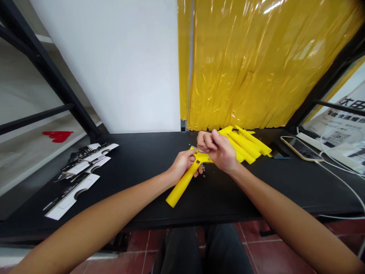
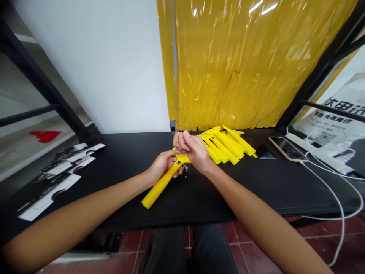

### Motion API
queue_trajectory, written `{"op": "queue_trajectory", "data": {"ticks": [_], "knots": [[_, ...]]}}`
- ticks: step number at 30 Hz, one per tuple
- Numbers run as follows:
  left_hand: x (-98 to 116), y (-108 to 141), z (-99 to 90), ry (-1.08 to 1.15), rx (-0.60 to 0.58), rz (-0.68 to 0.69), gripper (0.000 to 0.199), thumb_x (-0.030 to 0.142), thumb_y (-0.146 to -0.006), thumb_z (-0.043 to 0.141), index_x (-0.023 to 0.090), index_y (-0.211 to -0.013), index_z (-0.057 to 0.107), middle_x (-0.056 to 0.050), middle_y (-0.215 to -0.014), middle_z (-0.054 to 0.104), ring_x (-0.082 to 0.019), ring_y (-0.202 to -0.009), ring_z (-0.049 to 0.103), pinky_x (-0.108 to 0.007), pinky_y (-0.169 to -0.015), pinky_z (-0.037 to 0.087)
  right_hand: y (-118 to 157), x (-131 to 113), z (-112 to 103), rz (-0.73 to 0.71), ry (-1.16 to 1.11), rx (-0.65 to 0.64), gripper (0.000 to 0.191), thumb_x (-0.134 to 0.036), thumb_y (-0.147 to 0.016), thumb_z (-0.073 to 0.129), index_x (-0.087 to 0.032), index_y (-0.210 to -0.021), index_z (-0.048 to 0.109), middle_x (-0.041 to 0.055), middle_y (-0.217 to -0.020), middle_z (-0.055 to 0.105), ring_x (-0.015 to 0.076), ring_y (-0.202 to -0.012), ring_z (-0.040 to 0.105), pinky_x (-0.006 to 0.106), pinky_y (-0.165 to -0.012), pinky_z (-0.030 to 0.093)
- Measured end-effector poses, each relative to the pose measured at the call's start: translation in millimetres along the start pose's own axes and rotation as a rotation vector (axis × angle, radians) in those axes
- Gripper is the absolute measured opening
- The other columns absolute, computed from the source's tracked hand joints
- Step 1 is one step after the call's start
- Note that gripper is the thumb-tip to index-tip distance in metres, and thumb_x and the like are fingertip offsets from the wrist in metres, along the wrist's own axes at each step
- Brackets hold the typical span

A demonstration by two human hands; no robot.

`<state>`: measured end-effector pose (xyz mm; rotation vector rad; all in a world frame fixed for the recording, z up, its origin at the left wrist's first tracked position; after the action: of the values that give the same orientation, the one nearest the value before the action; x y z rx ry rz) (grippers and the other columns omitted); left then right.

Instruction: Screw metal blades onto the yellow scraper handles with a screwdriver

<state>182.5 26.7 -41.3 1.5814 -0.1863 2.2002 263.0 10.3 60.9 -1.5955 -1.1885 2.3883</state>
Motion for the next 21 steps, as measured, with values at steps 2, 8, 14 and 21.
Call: {"op": "queue_trajectory", "data": {"ticks": [2,8,14,21], "knots": [[1.0,-0.2,0.1,0.007,0.005,-0.001,0.029,0.036,-0.094,0.045,0.01,-0.094,0.059,-0.01,-0.056,0.065,-0.018,-0.037,0.057,-0.025,-0.037,0.041,0.1,0.2,1.7,0.007,-0.026,0.013,0.049,-0.047,-0.1,0.046,-0.021,-0.059,0.037,0.0013,-0.072,0.039,0.0153,-0.063,0.033,0.033,-0.062,0.03],[-10.6,3.8,12.5,0.084,-0.128,-0.127,0.035,0.036,-0.095,0.041,0.01,-0.085,0.061,-0.014,-0.063,0.068,-0.017,-0.042,0.058,-0.024,-0.039,0.041,-1.5,-3.9,-0.6,-0.008,-0.116,0.141,0.033,-0.05,-0.096,0.057,-0.025,-0.079,0.044,-0.0029,-0.07,0.04,0.0139,-0.06,0.034,0.029,-0.057,0.032],[-10.0,10.0,21.7,0.262,-0.184,-0.155,0.037,0.03,-0.093,0.038,0.007,-0.085,0.064,-0.014,-0.069,0.066,-0.018,-0.055,0.064,-0.024,-0.047,0.045,1.9,-2.6,2.4,-0.096,-0.038,0.151,0.021,-0.038,-0.093,0.068,-0.024,-0.087,0.052,-0.0023,-0.084,0.051,0.0109,-0.066,0.046,0.029,-0.064,0.04],[-20.2,5.2,19.4,0.256,-0.174,-0.156,0.035,0.035,-0.099,0.04,0.011,-0.084,0.061,-0.011,-0.07,0.063,-0.017,-0.057,0.063,-0.024,-0.048,0.045,4.4,15.1,-2.8,0.005,0.076,0.212,0.018,-0.039,-0.093,0.068,-0.022,-0.089,0.062,-0.0021,-0.076,0.055,0.0114,-0.065,0.05,0.028,-0.063,0.042]]}}
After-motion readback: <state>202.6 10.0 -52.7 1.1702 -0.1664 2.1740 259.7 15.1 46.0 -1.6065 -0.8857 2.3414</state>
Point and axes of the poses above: each hand's wrist, its own y-axis away from the middle knuckle, its own z-axis out of the palm, x = y × z, the point moved 8 cm from there along -y, towards the middle knuckle
